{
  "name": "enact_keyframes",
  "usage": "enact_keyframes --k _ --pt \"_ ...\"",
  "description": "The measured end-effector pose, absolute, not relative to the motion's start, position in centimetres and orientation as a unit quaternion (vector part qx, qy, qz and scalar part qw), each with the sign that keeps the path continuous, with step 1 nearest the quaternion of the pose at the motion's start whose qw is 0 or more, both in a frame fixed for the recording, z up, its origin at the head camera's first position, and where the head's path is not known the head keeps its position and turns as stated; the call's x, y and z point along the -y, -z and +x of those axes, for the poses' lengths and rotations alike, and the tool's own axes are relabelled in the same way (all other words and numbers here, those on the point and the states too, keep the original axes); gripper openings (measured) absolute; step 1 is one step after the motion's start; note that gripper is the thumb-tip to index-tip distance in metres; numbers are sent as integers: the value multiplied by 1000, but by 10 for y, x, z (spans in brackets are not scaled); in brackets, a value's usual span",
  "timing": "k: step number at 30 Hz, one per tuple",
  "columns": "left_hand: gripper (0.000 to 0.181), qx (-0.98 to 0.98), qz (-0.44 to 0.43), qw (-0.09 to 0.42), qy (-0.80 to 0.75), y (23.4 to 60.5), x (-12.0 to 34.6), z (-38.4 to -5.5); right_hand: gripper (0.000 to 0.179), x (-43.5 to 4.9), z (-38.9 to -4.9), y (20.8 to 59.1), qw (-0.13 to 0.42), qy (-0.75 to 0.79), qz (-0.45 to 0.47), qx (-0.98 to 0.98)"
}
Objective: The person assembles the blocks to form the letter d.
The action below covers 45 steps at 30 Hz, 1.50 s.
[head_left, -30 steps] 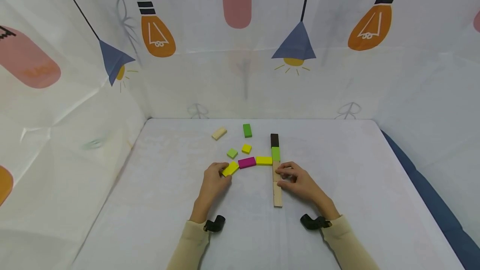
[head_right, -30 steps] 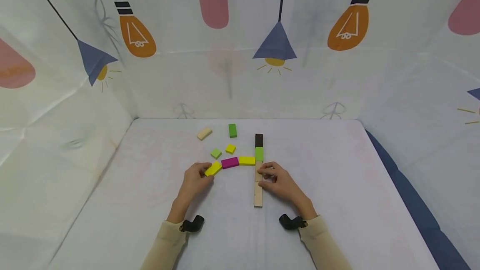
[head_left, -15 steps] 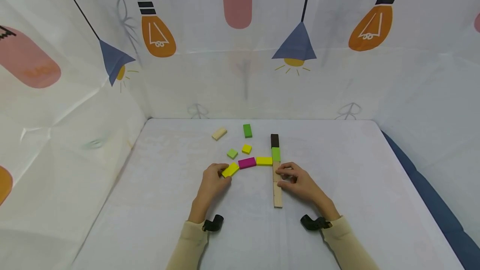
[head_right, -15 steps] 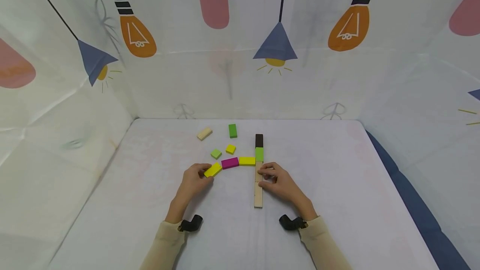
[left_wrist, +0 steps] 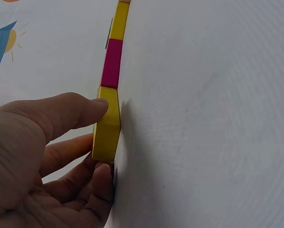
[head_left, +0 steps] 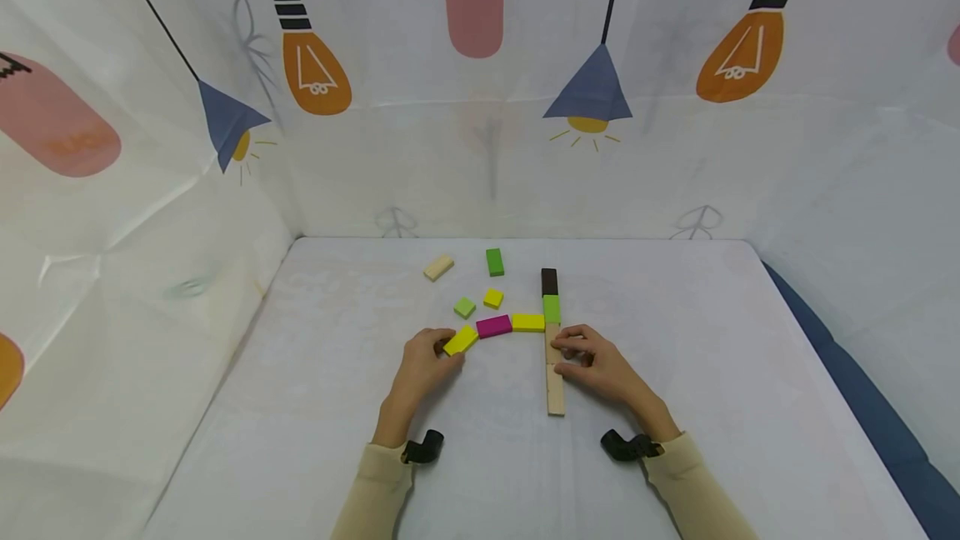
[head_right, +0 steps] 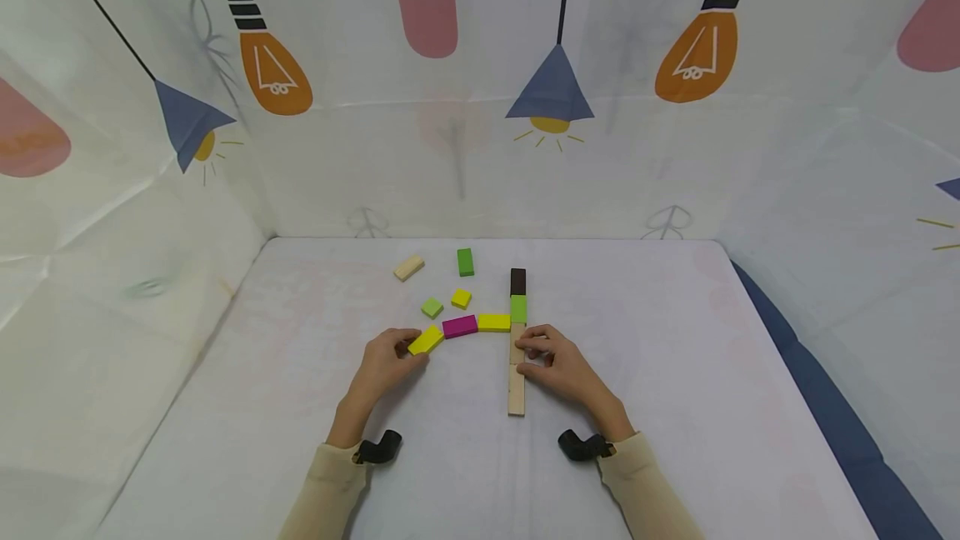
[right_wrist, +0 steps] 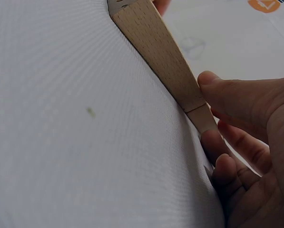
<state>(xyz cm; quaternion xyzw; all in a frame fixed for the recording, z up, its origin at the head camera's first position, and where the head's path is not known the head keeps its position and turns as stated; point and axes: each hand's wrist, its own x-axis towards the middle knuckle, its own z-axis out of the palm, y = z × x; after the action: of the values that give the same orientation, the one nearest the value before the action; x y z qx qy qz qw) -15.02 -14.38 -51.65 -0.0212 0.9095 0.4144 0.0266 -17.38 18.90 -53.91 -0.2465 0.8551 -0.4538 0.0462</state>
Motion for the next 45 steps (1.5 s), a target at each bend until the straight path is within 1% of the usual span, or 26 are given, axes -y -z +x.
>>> enact_keyframes --k 19,24,28,34,38,45 --pt "36 -913 -12 32 -407 511 146 -147 34 -190 -175 541 45 458 -249 -852" --pt "35 -912 -8 25 -409 509 152 -152 34 -190 -175 540 47 457 -246 -853" --pt "38 -917 -9 21 -398 504 159 -162 35 -190 -174 540 50 459 -245 -853" --pt "42 -930 16 -6 -366 495 165 -186 35 -190 -174 539 52 461 -243 -852" --pt "43 -935 40 -38 -350 491 168 -204 34 -191 -174 540 54 462 -238 -853" --pt "38 -930 61 -96 -349 490 176 -228 35 -190 -174 538 66 468 -230 -851"
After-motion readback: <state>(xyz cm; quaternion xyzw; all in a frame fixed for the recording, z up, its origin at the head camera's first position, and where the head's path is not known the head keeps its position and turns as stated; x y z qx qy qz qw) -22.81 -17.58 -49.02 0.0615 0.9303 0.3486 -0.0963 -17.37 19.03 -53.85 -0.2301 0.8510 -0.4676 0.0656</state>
